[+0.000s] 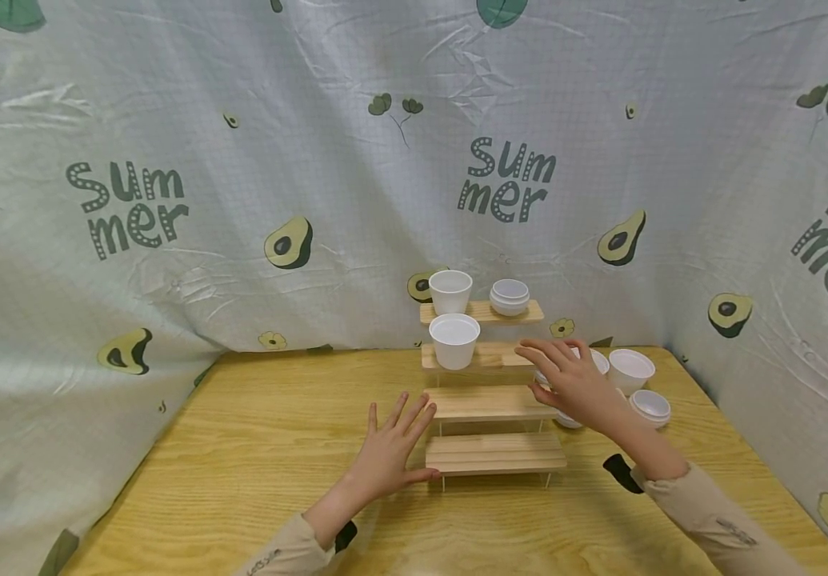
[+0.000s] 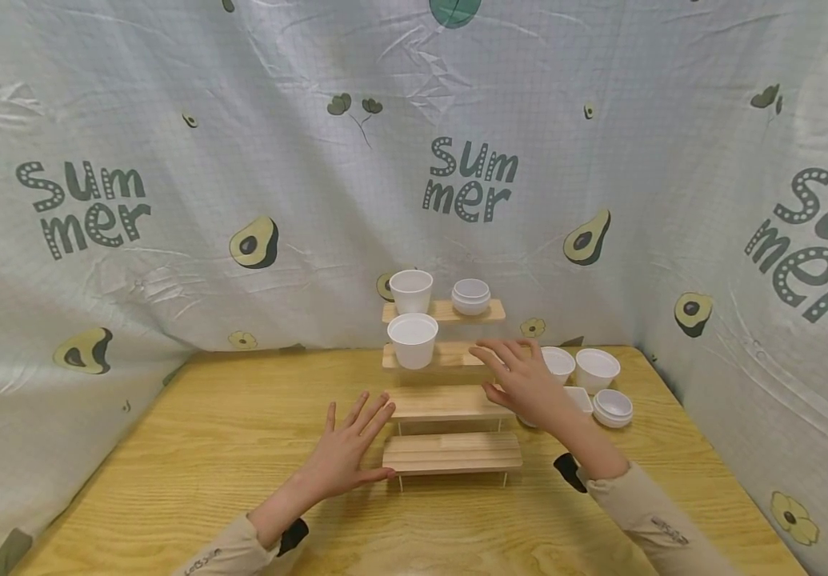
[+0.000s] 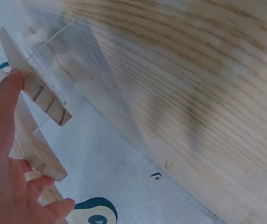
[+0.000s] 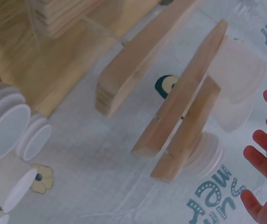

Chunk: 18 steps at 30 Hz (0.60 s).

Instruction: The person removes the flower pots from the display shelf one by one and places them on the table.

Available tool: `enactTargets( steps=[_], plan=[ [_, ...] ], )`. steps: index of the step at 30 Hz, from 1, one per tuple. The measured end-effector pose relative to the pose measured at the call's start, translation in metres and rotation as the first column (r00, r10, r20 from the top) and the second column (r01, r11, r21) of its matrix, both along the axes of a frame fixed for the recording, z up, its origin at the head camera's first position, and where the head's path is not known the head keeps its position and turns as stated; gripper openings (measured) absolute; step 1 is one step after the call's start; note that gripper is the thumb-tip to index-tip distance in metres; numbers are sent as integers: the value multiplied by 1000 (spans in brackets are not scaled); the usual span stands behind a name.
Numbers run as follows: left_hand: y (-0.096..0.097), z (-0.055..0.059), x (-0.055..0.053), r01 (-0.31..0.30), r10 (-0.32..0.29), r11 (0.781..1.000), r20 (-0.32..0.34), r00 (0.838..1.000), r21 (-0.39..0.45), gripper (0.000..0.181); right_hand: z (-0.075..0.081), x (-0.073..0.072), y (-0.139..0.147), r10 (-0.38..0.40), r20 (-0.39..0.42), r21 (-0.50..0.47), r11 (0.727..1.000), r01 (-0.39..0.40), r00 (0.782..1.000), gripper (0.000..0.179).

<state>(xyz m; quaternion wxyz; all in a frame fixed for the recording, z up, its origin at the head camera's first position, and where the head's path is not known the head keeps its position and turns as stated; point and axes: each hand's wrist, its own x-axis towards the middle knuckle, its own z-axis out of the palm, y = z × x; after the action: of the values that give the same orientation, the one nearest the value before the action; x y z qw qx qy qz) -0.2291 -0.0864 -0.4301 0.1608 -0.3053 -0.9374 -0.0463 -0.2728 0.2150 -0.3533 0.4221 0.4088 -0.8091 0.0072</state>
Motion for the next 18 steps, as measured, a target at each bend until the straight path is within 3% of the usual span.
enactTargets(
  steps=[7,13,18],
  plan=[
    [0,1,0,10,-10,1000,-2,1000,12,90,5,-5,-17,39,44,-5,999,-38,998,54],
    [1,1,-1,3,-3,1000,-20,1000,-6,91,9,-8,-30,3,69,47,999,-6,998,45],
    [1,0,0,-3,3,1000,-14,1000,-8,91,12,-11,-42,-22,58,71,997,18,998,49]
  ],
)
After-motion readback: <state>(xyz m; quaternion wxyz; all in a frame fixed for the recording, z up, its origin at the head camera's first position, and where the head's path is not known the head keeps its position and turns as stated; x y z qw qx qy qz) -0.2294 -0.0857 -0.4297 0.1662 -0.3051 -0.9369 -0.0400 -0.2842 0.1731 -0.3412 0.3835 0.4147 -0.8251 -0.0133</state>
